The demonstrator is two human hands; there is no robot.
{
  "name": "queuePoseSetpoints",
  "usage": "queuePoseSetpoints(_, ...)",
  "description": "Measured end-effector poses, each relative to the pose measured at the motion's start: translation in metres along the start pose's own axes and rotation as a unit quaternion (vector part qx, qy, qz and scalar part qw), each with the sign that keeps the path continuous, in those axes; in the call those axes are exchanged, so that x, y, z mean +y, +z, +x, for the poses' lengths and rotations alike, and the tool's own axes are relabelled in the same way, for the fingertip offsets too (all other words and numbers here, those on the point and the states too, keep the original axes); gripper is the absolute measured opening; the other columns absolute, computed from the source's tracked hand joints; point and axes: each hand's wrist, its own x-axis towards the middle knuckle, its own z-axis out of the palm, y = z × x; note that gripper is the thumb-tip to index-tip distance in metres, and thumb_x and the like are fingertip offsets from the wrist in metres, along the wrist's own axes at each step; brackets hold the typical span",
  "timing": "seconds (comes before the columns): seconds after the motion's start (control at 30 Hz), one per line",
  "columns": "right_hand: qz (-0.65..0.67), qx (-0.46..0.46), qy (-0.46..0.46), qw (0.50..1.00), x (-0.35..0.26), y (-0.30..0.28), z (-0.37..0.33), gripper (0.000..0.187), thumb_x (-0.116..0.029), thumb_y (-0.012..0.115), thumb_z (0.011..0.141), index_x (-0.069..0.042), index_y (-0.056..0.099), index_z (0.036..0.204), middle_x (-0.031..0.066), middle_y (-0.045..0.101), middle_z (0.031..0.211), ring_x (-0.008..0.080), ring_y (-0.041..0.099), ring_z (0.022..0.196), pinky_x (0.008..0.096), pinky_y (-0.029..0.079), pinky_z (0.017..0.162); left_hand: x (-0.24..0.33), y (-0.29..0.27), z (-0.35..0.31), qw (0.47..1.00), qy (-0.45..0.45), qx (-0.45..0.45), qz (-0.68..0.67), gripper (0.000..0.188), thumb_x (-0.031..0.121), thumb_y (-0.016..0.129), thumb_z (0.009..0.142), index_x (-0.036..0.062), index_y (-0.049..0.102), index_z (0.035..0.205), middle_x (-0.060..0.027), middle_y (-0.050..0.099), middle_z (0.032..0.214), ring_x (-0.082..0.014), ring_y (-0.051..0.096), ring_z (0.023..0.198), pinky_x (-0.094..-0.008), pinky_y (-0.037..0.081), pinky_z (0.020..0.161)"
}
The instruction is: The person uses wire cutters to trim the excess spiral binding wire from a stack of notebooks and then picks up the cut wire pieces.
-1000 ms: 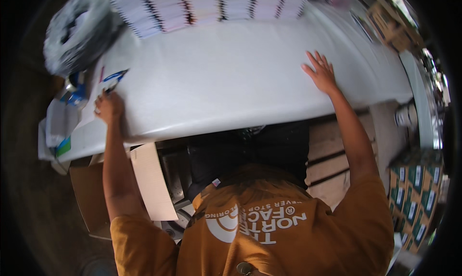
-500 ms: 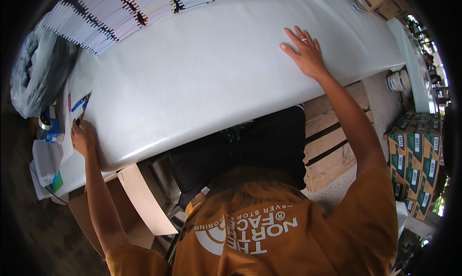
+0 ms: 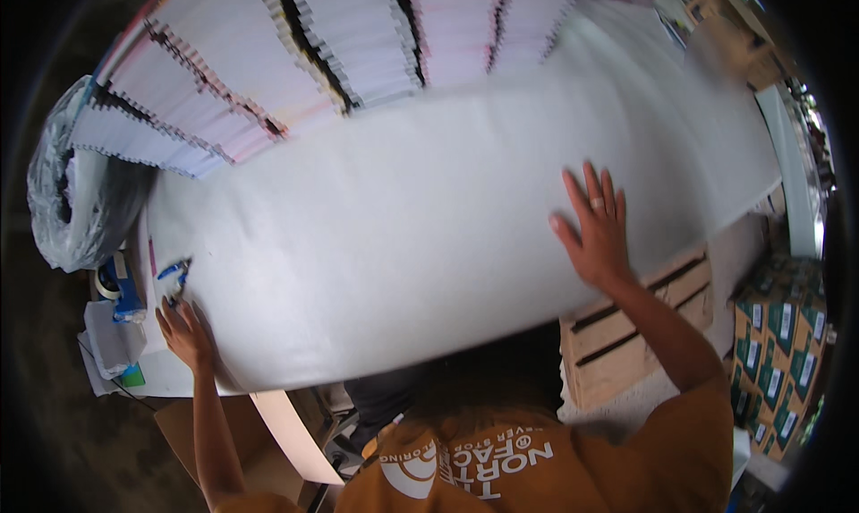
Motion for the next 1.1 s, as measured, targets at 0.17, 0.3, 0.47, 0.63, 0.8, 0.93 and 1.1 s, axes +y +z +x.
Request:
queuePoseSetpoints(0.17, -0.012, -0.078, -0.019, 0.997, -0.001, -0.012, 0.007, 0.06, -0.035, 0.047, 0.088, -0.008, 0.028, 0.139, 0.0209, 0.012, 0.147, 0.0451, 0.01, 0.133, 0.0633, 0.009, 0.102, 0.043, -0.02, -0.043, 0.993, -0.075, -0.091, 0.01, 0.061, 0.045, 0.041, 0.091, 0.0101, 0.028, 0.14, -0.0256, 0.022, 0.142, -0.0395, 0.022, 0.132, -0.0467, 0.018, 0.107)
queuePoseSetpoints(0.3, -0.026, -0.136, -0.015, 0.99, 0.0, -0.021, 0.01, 0.065, -0.035, 0.045, 0.088, -0.005, 0.021, 0.14, 0.0241, 0.008, 0.146, 0.0472, 0.006, 0.133, 0.0647, 0.006, 0.101, 0.071, -0.021, -0.045, 0.986, -0.084, -0.141, 0.01, 0.063, 0.048, 0.038, 0.09, 0.0124, 0.027, 0.14, -0.0214, 0.022, 0.144, -0.0361, 0.019, 0.134, -0.0465, 0.014, 0.108)
queuePoseSetpoints(0.47, 0.005, -0.178, -0.024, 0.984, -0.004, -0.024, 0.018, 0.066, -0.035, 0.043, 0.088, -0.002, 0.021, 0.14, 0.0258, 0.007, 0.146, 0.0473, 0.005, 0.133, 0.0651, 0.004, 0.101, 0.083, -0.042, -0.041, 0.977, -0.141, -0.159, 0.026, 0.068, 0.053, 0.04, 0.087, 0.0121, 0.028, 0.14, -0.0193, 0.022, 0.145, -0.0349, 0.017, 0.135, -0.0492, 0.011, 0.108)
queuePoseSetpoints(0.63, -0.009, -0.172, -0.048, 0.984, -0.003, -0.023, 0.015, 0.065, -0.033, 0.043, 0.088, 0.0, 0.022, 0.139, 0.0263, 0.008, 0.146, 0.047, 0.005, 0.134, 0.0636, 0.004, 0.102, 0.096, -0.056, -0.031, 0.969, -0.176, -0.172, 0.012, 0.067, 0.046, 0.046, 0.083, 0.011, 0.03, 0.139, -0.02, 0.023, 0.144, -0.0351, 0.017, 0.134, -0.0479, 0.011, 0.108)
queuePoseSetpoints(0.8, -0.01, -0.168, -0.067, 0.983, -0.005, -0.021, 0.01, 0.063, -0.029, 0.043, 0.086, 0.0, 0.023, 0.139, 0.0263, 0.011, 0.146, 0.0463, 0.008, 0.134, 0.0627, 0.005, 0.103, 0.096, -0.057, -0.031, 0.971, -0.187, -0.148, -0.012, 0.065, 0.046, 0.049, 0.082, 0.0121, 0.036, 0.136, -0.02, 0.024, 0.143, -0.0329, 0.018, 0.134, -0.0451, 0.011, 0.109)
queuePoseSetpoints(0.93, -0.013, -0.161, -0.083, 0.983, -0.004, -0.015, 0.008, 0.062, -0.027, 0.041, 0.086, -0.003, 0.022, 0.14, 0.0251, 0.012, 0.146, 0.0446, 0.009, 0.134, 0.0622, 0.005, 0.103, 0.09, -0.058, -0.034, 0.972, -0.196, -0.132, -0.018, 0.065, 0.047, 0.05, 0.08, 0.0127, 0.038, 0.134, -0.0186, 0.025, 0.143, -0.0309, 0.018, 0.134, -0.0447, 0.012, 0.109)
queuePoseSetpoints(1.1, -0.051, -0.09, -0.193, 0.976, 0.008, 0.008, 0.003, 0.059, -0.029, 0.036, 0.088, -0.008, 0.023, 0.141, 0.0205, 0.013, 0.148, 0.0384, 0.011, 0.136, 0.0599, 0.004, 0.104, 0.091, -0.06, -0.036, 0.97, -0.205, -0.128, -0.022, 0.064, 0.047, 0.05, 0.08, 0.0133, 0.039, 0.133, -0.0175, 0.027, 0.142, -0.029, 0.018, 0.135, -0.0445, 0.013, 0.108)
